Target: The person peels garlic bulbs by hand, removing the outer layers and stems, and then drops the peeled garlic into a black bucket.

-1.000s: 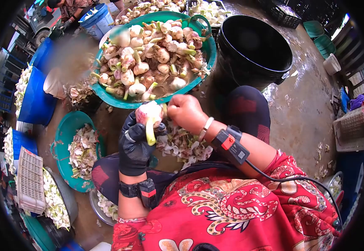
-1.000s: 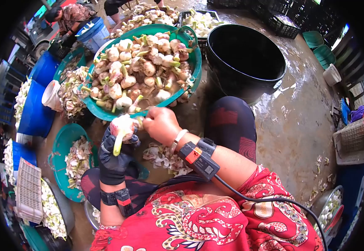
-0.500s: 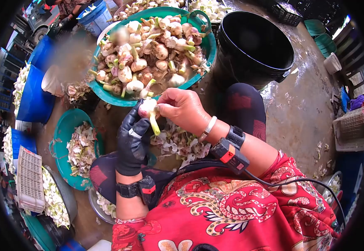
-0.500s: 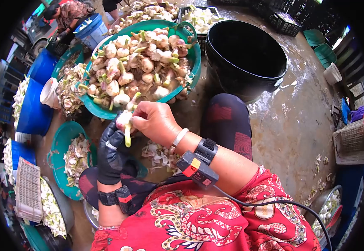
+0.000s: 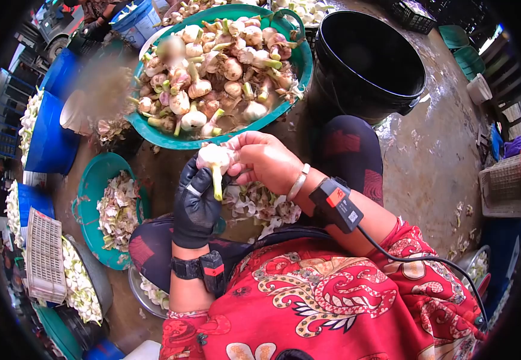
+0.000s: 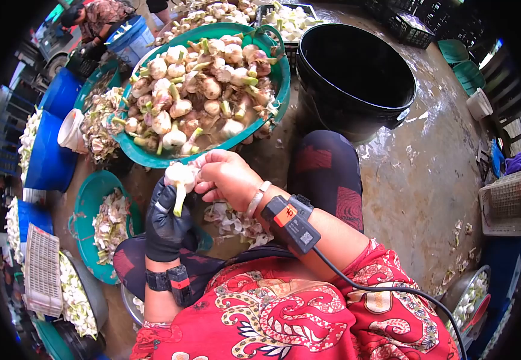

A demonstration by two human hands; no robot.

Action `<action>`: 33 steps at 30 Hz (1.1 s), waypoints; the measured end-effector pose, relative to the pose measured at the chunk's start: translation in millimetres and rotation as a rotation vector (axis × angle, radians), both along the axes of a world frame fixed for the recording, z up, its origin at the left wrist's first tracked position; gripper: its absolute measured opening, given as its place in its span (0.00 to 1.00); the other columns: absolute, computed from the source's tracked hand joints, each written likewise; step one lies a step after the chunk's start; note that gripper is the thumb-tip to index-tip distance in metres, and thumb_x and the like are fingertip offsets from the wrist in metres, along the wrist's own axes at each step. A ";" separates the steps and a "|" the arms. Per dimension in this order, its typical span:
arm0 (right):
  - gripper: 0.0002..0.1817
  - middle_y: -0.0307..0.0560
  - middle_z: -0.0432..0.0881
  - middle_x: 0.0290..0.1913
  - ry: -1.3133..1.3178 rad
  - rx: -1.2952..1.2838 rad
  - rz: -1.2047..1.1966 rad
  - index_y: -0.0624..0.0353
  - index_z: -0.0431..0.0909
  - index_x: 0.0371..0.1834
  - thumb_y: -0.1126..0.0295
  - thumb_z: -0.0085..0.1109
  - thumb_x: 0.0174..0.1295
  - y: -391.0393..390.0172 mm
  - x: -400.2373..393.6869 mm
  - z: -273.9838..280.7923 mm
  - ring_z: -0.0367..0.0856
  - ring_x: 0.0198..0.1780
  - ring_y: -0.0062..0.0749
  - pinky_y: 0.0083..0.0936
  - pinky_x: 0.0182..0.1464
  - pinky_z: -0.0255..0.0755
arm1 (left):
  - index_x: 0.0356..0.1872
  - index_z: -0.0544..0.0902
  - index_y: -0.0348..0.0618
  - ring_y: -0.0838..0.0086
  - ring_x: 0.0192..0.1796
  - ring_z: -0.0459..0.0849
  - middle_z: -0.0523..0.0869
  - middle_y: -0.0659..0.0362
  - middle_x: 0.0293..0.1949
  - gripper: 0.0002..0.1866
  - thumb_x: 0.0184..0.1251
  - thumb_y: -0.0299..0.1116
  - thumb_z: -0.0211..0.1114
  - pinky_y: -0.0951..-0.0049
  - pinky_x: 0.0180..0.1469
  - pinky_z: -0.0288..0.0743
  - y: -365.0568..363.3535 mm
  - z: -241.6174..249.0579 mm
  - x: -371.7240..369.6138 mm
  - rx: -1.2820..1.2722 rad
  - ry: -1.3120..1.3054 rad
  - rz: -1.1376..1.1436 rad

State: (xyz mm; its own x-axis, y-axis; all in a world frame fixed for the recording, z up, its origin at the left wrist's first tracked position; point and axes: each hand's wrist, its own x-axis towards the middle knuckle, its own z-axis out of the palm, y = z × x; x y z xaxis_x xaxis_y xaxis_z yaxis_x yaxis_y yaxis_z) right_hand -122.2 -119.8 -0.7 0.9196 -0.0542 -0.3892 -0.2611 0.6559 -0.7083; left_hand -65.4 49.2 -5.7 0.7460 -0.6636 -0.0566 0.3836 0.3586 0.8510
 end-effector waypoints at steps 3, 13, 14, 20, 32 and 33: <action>0.05 0.41 0.80 0.35 -0.046 -0.039 0.005 0.60 0.75 0.40 0.72 0.56 0.63 -2.0 -0.1 1.5 0.79 0.33 0.22 0.19 0.35 0.77 | 0.68 0.62 0.35 0.69 0.60 0.75 0.75 0.53 0.59 0.25 0.70 0.25 0.52 0.70 0.63 0.68 -4.4 -0.5 -2.2 0.110 -0.163 0.092; 0.04 0.45 0.81 0.35 -0.017 0.076 -0.047 0.62 0.75 0.37 0.74 0.56 0.62 0.2 7.8 3.3 0.81 0.33 0.27 0.22 0.33 0.78 | 0.71 0.61 0.45 0.68 0.62 0.73 0.70 0.54 0.65 0.39 0.55 0.11 0.56 0.69 0.63 0.68 -3.4 30.4 -14.2 0.213 -0.294 0.059; 0.04 0.45 0.81 0.35 -0.018 0.077 -0.045 0.62 0.75 0.37 0.74 0.56 0.62 0.5 7.8 2.4 0.81 0.33 0.27 0.22 0.33 0.78 | 0.70 0.64 0.43 0.68 0.62 0.73 0.71 0.53 0.63 0.36 0.56 0.13 0.58 0.69 0.62 0.69 -0.8 19.1 -4.8 0.362 -0.680 0.105; 0.04 0.47 0.80 0.36 -0.105 0.214 -0.115 0.63 0.75 0.36 0.76 0.55 0.59 -3.6 5.1 10.1 0.80 0.33 0.27 0.23 0.32 0.75 | 0.64 0.71 0.45 0.71 0.59 0.74 0.75 0.56 0.59 0.23 0.72 0.43 0.55 0.66 0.58 0.72 -0.8 15.5 5.0 0.020 -0.097 0.116; 0.14 0.37 0.78 0.31 -0.098 -0.702 0.254 0.58 0.75 0.44 0.59 0.56 0.65 -9.2 5.5 24.5 0.79 0.32 0.21 0.18 0.30 0.74 | 0.59 0.74 0.46 0.73 0.52 0.79 0.79 0.59 0.53 0.20 0.71 0.43 0.57 0.71 0.52 0.75 -5.5 2.1 3.5 0.066 0.087 0.131; 0.12 0.37 0.77 0.30 -0.119 -0.498 0.193 0.56 0.75 0.42 0.59 0.55 0.66 -5.4 3.1 24.8 0.77 0.29 0.21 0.18 0.27 0.72 | 0.58 0.75 0.45 0.72 0.52 0.79 0.80 0.58 0.52 0.19 0.71 0.42 0.57 0.70 0.52 0.75 -6.5 1.4 2.1 0.070 0.053 0.108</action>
State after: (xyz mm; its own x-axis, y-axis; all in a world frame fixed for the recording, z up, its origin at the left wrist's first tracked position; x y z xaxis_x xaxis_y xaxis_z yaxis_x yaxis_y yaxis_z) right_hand -119.1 -125.2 24.1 0.9671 -0.0314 -0.2525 -0.2428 0.1822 -0.9528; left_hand -63.3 42.7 -4.3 0.8076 -0.5725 -0.1414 0.3911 0.3405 0.8550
